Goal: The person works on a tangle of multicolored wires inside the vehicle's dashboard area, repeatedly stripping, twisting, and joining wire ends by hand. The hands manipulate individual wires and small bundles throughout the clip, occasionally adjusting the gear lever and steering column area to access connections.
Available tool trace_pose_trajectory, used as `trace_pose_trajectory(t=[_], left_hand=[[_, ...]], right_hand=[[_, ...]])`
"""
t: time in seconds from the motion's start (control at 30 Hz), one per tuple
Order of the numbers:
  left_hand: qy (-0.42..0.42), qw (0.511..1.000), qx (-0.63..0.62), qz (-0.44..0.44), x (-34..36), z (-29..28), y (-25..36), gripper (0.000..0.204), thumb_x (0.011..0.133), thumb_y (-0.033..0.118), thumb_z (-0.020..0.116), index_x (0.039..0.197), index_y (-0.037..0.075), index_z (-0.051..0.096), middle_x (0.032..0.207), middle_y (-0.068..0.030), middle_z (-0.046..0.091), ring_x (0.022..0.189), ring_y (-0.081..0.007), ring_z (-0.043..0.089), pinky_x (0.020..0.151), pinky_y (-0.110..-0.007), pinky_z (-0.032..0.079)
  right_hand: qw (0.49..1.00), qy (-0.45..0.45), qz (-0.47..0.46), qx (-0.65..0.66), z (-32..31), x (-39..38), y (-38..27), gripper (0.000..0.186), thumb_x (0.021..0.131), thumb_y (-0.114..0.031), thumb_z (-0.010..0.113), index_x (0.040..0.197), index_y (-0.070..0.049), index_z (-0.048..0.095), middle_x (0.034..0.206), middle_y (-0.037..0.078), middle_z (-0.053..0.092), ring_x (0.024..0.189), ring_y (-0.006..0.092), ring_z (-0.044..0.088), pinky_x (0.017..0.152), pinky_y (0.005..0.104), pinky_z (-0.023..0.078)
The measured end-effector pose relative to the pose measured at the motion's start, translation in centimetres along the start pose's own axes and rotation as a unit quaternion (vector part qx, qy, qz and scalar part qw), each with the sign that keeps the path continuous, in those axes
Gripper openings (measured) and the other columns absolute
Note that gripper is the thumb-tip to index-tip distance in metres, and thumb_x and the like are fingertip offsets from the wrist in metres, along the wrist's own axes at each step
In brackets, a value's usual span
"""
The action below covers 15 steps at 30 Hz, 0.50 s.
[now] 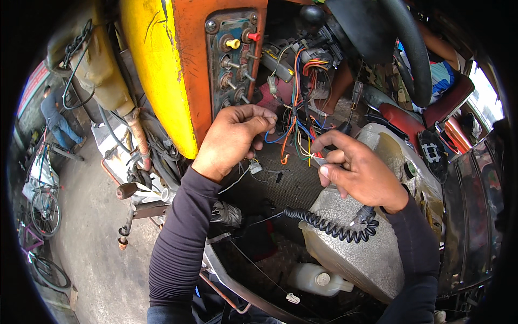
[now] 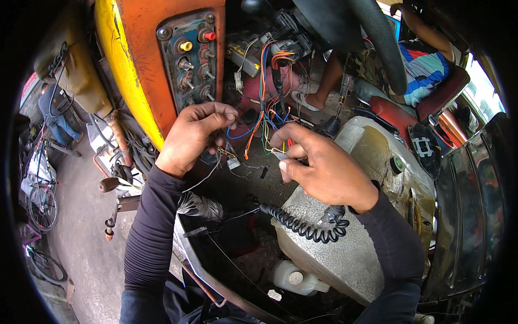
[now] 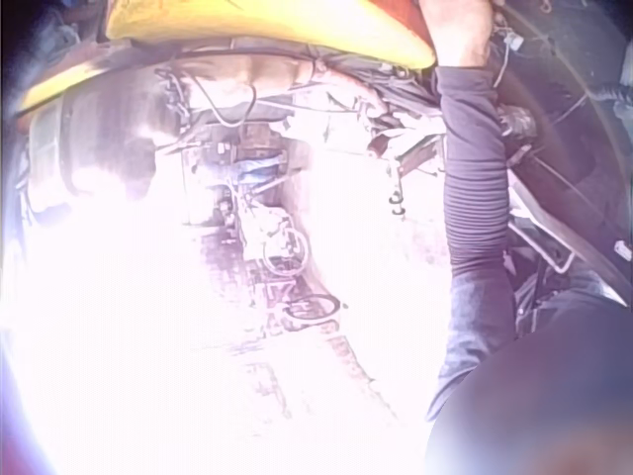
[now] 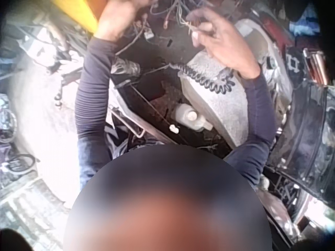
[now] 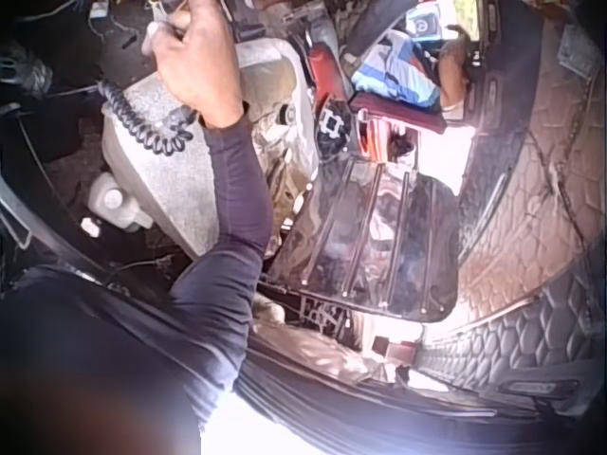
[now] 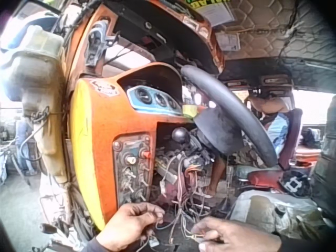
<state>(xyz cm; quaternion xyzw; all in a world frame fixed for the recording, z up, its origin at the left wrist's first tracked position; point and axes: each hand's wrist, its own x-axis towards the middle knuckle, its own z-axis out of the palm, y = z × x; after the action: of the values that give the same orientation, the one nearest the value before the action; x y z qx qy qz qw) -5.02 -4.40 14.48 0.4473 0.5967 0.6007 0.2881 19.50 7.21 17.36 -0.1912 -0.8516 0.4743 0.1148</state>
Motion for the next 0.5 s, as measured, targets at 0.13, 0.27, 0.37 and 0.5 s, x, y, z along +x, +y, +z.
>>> trace_pose_trajectory(t=[0.13,0.27,0.37,0.5], left_hand=[[-0.002,1.000,-0.009,-0.006,0.0,-0.1,0.0,0.019,0.102,0.018,0.067,0.114,0.005,0.076,0.093,0.0024,0.072,0.065,-0.0047,0.057,0.055,-0.022,0.046],[-0.002,1.000,-0.006,-0.004,0.1,-0.1,-0.1,0.019,0.102,0.017,0.067,0.114,0.005,0.076,0.093,0.0019,0.072,0.066,-0.0050,0.058,0.055,-0.022,0.046],[-0.004,1.000,0.000,-0.002,0.0,-0.2,-0.2,0.019,0.103,0.017,0.068,0.115,0.005,0.076,0.093,0.0018,0.072,0.068,-0.0053,0.058,0.057,-0.022,0.046],[-0.015,0.999,0.032,0.033,-0.4,-0.1,-0.3,0.021,0.105,0.015,0.070,0.121,0.003,0.073,0.095,0.0019,0.072,0.069,-0.0045,0.059,0.058,-0.021,0.046]], right_hand=[[1.000,-0.005,-0.014,0.019,0.0,0.3,0.5,0.028,0.101,0.004,0.058,0.129,-0.002,0.056,0.092,0.007,0.070,0.085,0.0121,0.065,0.080,0.0309,0.054],[0.999,-0.012,-0.026,0.029,-0.1,0.4,1.2,0.027,0.101,0.004,0.057,0.128,-0.001,0.056,0.090,0.006,0.069,0.084,0.0113,0.063,0.079,0.0301,0.053],[0.999,-0.005,-0.032,0.021,-0.2,0.2,0.6,0.029,0.102,0.002,0.057,0.131,-0.002,0.056,0.087,0.005,0.068,0.076,0.0091,0.060,0.071,0.0272,0.050],[0.997,0.045,-0.059,-0.003,-1.4,-0.6,-1.5,0.036,0.104,-0.007,0.061,0.140,-0.004,0.058,0.084,0.003,0.068,0.058,0.0043,0.051,0.053,0.0221,0.042]])
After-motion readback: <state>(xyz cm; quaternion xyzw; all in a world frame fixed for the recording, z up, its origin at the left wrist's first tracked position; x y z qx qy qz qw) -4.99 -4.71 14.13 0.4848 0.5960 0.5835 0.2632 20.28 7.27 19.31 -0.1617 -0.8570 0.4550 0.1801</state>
